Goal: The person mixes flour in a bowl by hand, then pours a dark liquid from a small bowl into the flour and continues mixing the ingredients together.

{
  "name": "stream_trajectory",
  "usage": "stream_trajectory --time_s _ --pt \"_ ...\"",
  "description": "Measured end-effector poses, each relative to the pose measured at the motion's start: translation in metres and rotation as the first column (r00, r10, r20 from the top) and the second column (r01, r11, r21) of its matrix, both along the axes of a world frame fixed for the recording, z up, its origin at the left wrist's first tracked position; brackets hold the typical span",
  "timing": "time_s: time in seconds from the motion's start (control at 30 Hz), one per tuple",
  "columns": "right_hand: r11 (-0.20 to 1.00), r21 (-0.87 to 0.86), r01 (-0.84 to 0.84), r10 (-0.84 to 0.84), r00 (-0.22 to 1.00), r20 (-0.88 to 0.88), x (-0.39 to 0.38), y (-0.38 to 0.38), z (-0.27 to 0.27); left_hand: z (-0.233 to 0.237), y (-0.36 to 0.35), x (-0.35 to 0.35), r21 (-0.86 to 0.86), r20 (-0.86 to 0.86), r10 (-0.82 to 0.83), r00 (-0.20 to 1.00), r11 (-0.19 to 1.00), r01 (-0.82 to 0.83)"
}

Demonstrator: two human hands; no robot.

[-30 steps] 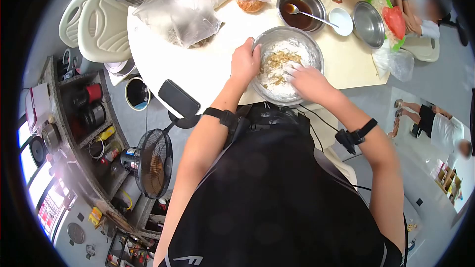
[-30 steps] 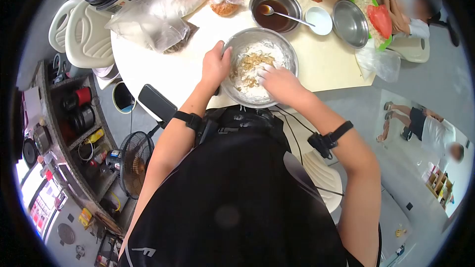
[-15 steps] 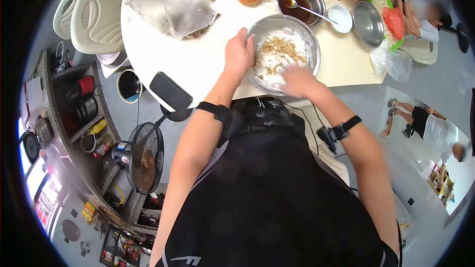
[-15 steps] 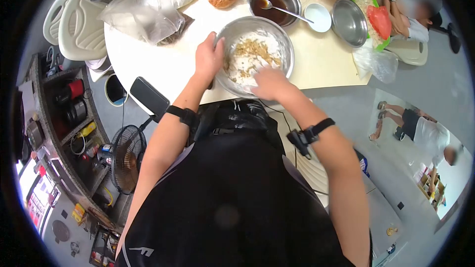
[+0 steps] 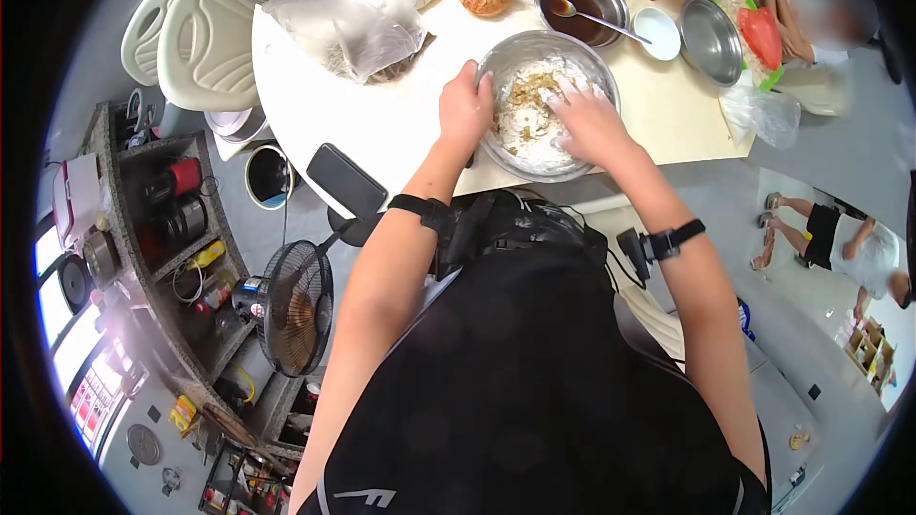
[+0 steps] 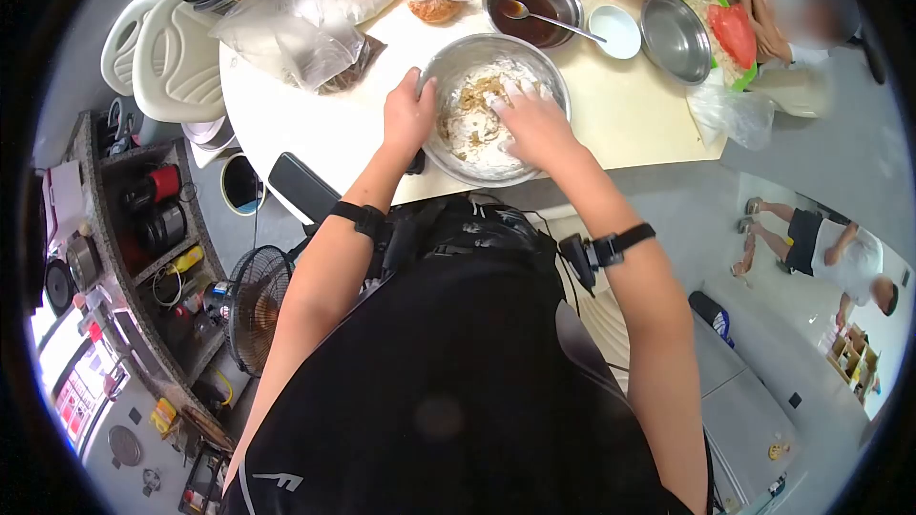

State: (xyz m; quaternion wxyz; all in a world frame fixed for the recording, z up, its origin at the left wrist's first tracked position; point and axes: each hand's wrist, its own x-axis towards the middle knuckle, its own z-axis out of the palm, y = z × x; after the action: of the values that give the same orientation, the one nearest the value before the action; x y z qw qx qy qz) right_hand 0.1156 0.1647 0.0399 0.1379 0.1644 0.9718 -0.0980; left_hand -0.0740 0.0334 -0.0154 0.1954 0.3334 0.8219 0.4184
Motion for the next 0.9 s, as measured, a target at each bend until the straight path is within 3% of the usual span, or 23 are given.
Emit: stream_trajectory --time_s 0.1,0.23,0.47,0.63,0.67,0.83,0.9 --pt "0.999 0.052 -0.013 0.010 0.998 0.058 -0.011 0.010 -0.008 0.004 0.000 -0.001 -0.057 0.072 -0.017 0.997 0.998 0.021" --pt "0.999 0.024 0.024 -0.028 0.987 0.161 -0.039 0.009 -0.007 0.004 -0.001 0.004 -0.050 0.023 -0.011 1.000 0.999 0.012" --pt "0.999 -0.048 0.021 -0.015 0.993 0.117 -0.047 0.022 -0.021 0.007 0.006 -0.001 -0.114 0.027 -0.020 0.999 0.993 0.023" --pt "0.975 -0.124 0.185 -0.193 0.980 -0.054 -0.046 0.017 0.001 0.005 0.005 -0.004 -0.133 -0.013 -0.045 0.999 0.990 0.043" --pt "0.984 -0.072 0.162 -0.172 0.972 -0.162 -0.040 0.014 -0.004 0.004 0.004 -0.003 -0.129 -0.007 -0.036 0.999 0.991 0.035" --pt "0.995 0.093 0.024 -0.012 0.991 -0.136 -0.008 -0.024 0.000 0.001 0.006 -0.002 -0.106 0.039 -0.009 0.999 0.994 0.013" --pt "0.999 0.027 -0.041 0.044 0.987 -0.151 0.012 -0.037 0.008 -0.001 0.004 -0.004 -0.097 0.050 0.001 0.999 0.995 0.004"
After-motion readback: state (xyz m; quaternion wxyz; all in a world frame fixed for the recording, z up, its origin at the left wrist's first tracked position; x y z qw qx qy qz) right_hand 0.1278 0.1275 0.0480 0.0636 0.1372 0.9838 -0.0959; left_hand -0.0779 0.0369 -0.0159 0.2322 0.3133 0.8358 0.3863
